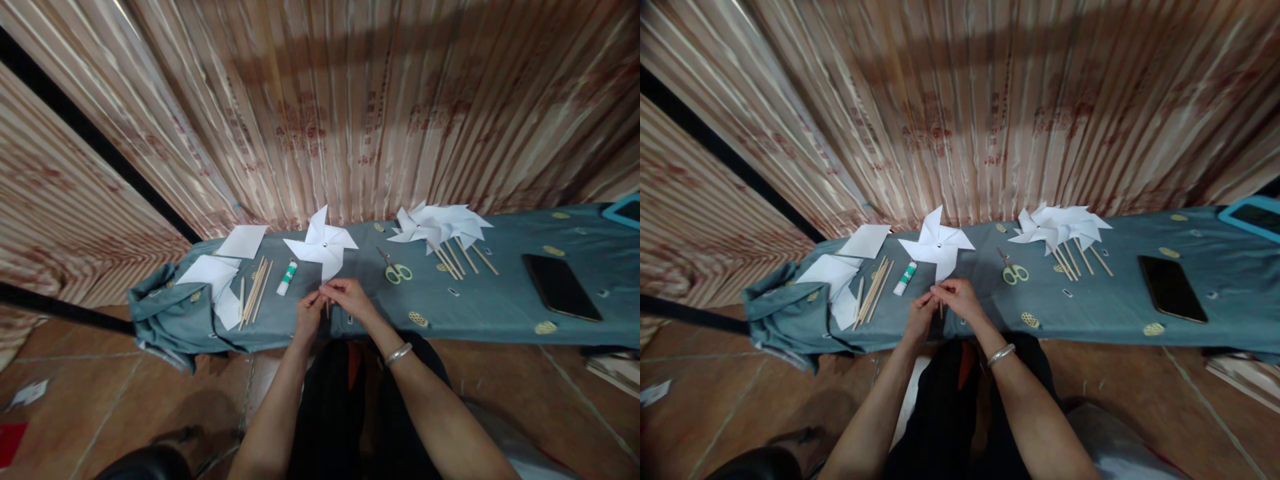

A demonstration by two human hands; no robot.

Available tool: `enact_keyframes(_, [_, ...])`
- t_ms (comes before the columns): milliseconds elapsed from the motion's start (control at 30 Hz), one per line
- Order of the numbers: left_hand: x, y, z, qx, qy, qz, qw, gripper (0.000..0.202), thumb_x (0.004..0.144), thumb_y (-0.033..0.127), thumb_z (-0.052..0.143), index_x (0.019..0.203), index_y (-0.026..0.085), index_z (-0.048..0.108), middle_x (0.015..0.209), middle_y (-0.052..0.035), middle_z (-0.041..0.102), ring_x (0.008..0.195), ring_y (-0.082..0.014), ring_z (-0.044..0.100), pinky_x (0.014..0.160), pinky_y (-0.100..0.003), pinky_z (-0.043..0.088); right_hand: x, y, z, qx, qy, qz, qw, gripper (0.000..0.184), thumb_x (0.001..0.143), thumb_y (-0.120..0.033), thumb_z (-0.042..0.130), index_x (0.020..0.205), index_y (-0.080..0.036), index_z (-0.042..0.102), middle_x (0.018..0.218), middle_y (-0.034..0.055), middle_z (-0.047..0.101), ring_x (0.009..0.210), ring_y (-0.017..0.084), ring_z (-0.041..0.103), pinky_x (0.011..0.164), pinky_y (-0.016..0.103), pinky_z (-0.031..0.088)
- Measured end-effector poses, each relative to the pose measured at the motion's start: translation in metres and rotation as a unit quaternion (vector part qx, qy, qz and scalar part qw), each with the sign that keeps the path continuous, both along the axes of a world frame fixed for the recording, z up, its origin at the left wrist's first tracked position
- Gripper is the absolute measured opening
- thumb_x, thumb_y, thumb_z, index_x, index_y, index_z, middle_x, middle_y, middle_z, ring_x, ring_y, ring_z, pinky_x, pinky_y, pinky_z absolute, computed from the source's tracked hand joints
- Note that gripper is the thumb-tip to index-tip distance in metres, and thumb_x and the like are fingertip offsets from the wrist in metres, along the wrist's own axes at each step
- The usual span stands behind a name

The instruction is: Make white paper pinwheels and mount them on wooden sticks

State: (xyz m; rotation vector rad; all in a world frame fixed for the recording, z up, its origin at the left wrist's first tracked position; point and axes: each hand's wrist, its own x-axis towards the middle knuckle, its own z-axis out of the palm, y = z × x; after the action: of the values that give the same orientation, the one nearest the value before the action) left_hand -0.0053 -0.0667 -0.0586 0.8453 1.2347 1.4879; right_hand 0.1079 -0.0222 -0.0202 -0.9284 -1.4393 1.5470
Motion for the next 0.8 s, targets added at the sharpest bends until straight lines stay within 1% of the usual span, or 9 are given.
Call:
enact_keyframes(100, [0.0, 0.0, -0.001, -0.002, 0.002, -0.002, 1.0, 0.03, 0.064, 0.042, 0.078, 0.079, 0.016, 0.077, 0.074, -0.0033, 0.071, 0.07, -0.0151, 0.059, 0.073, -0.028, 0.045, 0.008, 0.0, 0.008, 0.023, -0.009, 0.035, 0.999, 0.036, 0.067, -0.053, 0.07, 0.06, -0.019, 0.07, 0.055, 0.0004, 0.065, 0.049, 0.011, 0.051, 0.051, 0.025, 0.04])
enact_keyframes(167, [0.0, 0.0, -0.001, -0.011, 0.003, 0.002, 1.0, 0.033, 0.065, 0.042, 0.078, 0.084, 0.016, 0.078, 0.073, -0.0032, 0.071, 0.068, -0.0146, 0.058, 0.072, -0.028, 0.045, 0.018, 0.004, 0.012, 0.035, -0.004, 0.005, 0.999, 0.036, 0.07, -0.054, 0.069, 0.061, -0.019, 0.07, 0.057, 0.0008, 0.066, 0.049, 0.011, 0.05, 0.052, 0.025, 0.04])
enact_keyframes(233, [0.001, 0.0, 0.0, -0.022, 0.007, 0.008, 1.0, 0.035, 0.064, 0.044, 0.078, 0.087, 0.016, 0.078, 0.07, -0.0022, 0.07, 0.065, -0.0137, 0.057, 0.069, -0.027, 0.044, 0.029, 0.013, 0.013, 0.04, 0.014, -0.089, 0.995, 0.037, 0.071, -0.054, 0.068, 0.06, -0.019, 0.068, 0.058, 0.0011, 0.066, 0.049, 0.011, 0.049, 0.053, 0.026, 0.041])
enact_keyframes(333, [0.0, -0.002, 0.003, -0.03, 0.021, 0.007, 0.999, 0.036, 0.063, 0.045, 0.078, 0.086, 0.017, 0.078, 0.067, -0.0008, 0.068, 0.064, -0.0129, 0.056, 0.068, -0.027, 0.043, 0.044, 0.03, 0.008, 0.053, 0.03, -0.256, 0.965, 0.037, 0.069, -0.055, 0.067, 0.06, -0.02, 0.066, 0.059, 0.0016, 0.066, 0.053, 0.014, 0.051, 0.055, 0.028, 0.043])
enact_keyframes(433, [0.0, -0.003, 0.006, -0.037, 0.028, -0.003, 0.999, 0.037, 0.062, 0.046, 0.078, 0.085, 0.017, 0.078, 0.066, -0.0008, 0.067, 0.064, -0.0132, 0.055, 0.067, -0.027, 0.043, 0.053, 0.048, 0.0, 0.089, 0.017, -0.343, 0.935, 0.035, 0.066, -0.054, 0.069, 0.076, -0.02, 0.069, 0.074, 0.0034, 0.072, 0.069, 0.019, 0.061, 0.068, 0.033, 0.049])
enact_keyframes(533, [-0.001, -0.003, 0.008, -0.043, 0.024, -0.01, 0.999, 0.039, 0.06, 0.047, 0.079, 0.083, 0.017, 0.078, 0.065, -0.0007, 0.066, 0.063, -0.0132, 0.054, 0.065, -0.027, 0.042, 0.056, 0.063, -0.007, 0.097, -0.002, -0.353, 0.93, 0.041, 0.065, -0.055, 0.069, 0.089, -0.021, 0.07, 0.088, 0.0053, 0.074, 0.082, 0.022, 0.064, 0.079, 0.037, 0.05])
enact_keyframes(600, [-0.001, -0.003, 0.008, -0.04, 0.026, -0.013, 0.999, 0.039, 0.059, 0.047, 0.08, 0.083, 0.016, 0.078, 0.066, -0.0008, 0.066, 0.063, -0.0132, 0.054, 0.066, -0.027, 0.042, 0.055, 0.069, -0.01, 0.088, 0.003, -0.332, 0.939, 0.041, 0.065, -0.055, 0.069, 0.089, -0.022, 0.071, 0.09, 0.0055, 0.074, 0.086, 0.022, 0.064, 0.081, 0.036, 0.05])
enact_keyframes(700, [-0.002, -0.002, 0.007, -0.039, 0.031, -0.011, 0.999, 0.039, 0.059, 0.047, 0.08, 0.082, 0.016, 0.078, 0.066, -0.0009, 0.066, 0.064, -0.0132, 0.054, 0.067, -0.027, 0.042, 0.051, 0.073, -0.013, 0.064, 0.035, -0.297, 0.952, 0.039, 0.066, -0.058, 0.068, 0.081, -0.022, 0.071, 0.081, 0.004, 0.072, 0.081, 0.021, 0.064, 0.077, 0.035, 0.05])
enact_keyframes(800, [-0.001, -0.002, 0.007, -0.045, 0.03, -0.007, 0.999, 0.039, 0.06, 0.047, 0.08, 0.083, 0.016, 0.078, 0.065, -0.0009, 0.066, 0.063, -0.0129, 0.054, 0.066, -0.027, 0.041, 0.048, 0.072, -0.014, 0.044, 0.054, -0.288, 0.955, 0.038, 0.064, -0.059, 0.069, 0.074, -0.022, 0.07, 0.072, 0.0028, 0.07, 0.072, 0.019, 0.062, 0.072, 0.034, 0.051])
